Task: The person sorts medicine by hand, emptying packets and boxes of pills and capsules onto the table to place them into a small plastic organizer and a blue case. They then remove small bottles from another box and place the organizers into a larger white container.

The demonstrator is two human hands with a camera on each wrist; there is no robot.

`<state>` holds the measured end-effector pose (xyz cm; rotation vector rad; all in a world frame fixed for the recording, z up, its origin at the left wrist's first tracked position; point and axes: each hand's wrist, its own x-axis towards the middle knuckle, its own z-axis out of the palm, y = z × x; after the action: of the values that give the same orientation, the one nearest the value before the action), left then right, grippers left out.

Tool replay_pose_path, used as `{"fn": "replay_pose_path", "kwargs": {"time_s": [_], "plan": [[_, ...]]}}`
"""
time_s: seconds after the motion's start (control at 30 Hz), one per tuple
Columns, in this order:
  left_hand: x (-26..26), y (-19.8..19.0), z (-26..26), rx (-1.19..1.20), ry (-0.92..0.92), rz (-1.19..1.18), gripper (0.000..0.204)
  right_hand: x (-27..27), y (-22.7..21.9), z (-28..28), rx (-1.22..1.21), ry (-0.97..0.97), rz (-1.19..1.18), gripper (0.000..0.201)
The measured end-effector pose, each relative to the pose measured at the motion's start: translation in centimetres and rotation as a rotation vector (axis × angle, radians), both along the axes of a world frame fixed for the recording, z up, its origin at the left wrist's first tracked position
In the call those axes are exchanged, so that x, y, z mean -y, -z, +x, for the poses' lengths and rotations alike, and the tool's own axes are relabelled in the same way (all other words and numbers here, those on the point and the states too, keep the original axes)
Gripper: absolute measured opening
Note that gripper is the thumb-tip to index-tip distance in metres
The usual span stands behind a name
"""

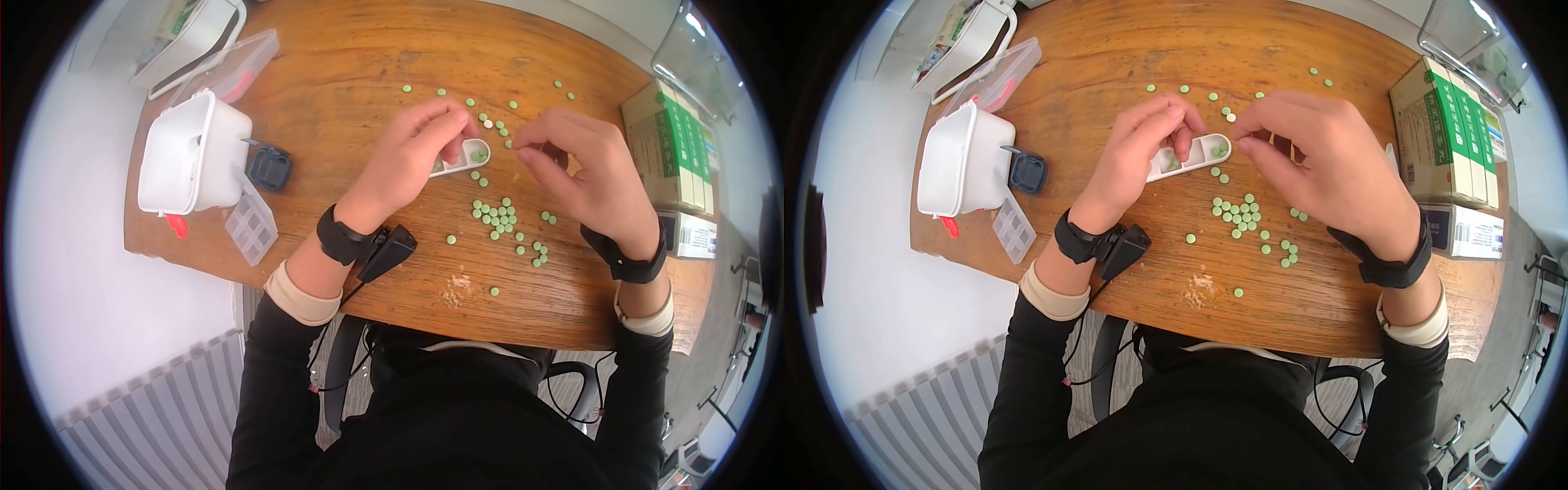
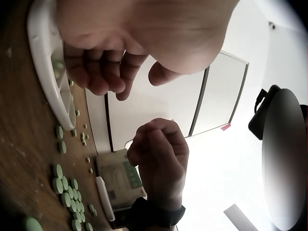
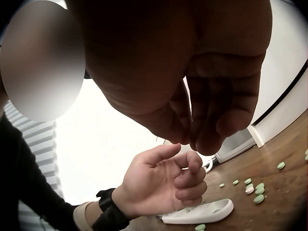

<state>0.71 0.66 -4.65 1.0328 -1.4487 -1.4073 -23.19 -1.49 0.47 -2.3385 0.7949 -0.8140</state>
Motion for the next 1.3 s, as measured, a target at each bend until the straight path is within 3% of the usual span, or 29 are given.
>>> {"fn": "replay_pose_path", "kwargs": {"time_s": [0.27, 0.37, 0.57, 0.67, 0.77, 0.9, 1.0, 1.2, 1.3], "plan": [[-0.1, 0.1, 0.1, -0.026, -0.077, -0.013, 0.036, 0.4, -0.3, -0.8, -0.071, 0.071, 0.021, 0.007], [-0.1, -0.8, 0.7, 0.051, -0.027, -0.009, 0.032, 0.9, -0.5, -1.7, -0.159, 0.079, 0.021, 0.009], [-0.9, -1.1, -0.2, 0.19, 0.002, -0.109, 0.01, -1.3, 1.0, -0.3, -0.403, -0.137, 0.034, 0.018], [-1.7, -2.2, -0.7, 0.343, 0.143, 0.014, 0.003, -1.9, 1.0, 0.0, -0.519, -0.091, 0.071, 0.022], [-1.8, -1.1, -1.3, 0.208, 0.223, 0.05, 0.007, -1.8, 2.3, 0.1, -0.498, -0.103, 0.057, 0.018], [-1.9, -0.6, -2.0, 0.124, 0.186, 0.142, 0.011, -1.8, 3.1, 0.3, -0.367, -0.094, 0.085, 0.014], [-1.8, -0.6, -2.0, 0.071, 0.172, 0.255, 0.011, -1.2, 3.6, -0.4, -0.459, -0.113, 0.06, 0.017], [-1.9, -0.6, -2.0, 0.12, 0.172, 0.187, 0.011, -2.1, 1.1, -0.1, -0.56, -0.069, 0.243, 0.021], [-1.9, -0.7, -2.0, 0.123, 0.194, 0.217, 0.011, -2.6, 2.8, 0.1, -0.545, -0.1, 0.071, 0.021]]}}
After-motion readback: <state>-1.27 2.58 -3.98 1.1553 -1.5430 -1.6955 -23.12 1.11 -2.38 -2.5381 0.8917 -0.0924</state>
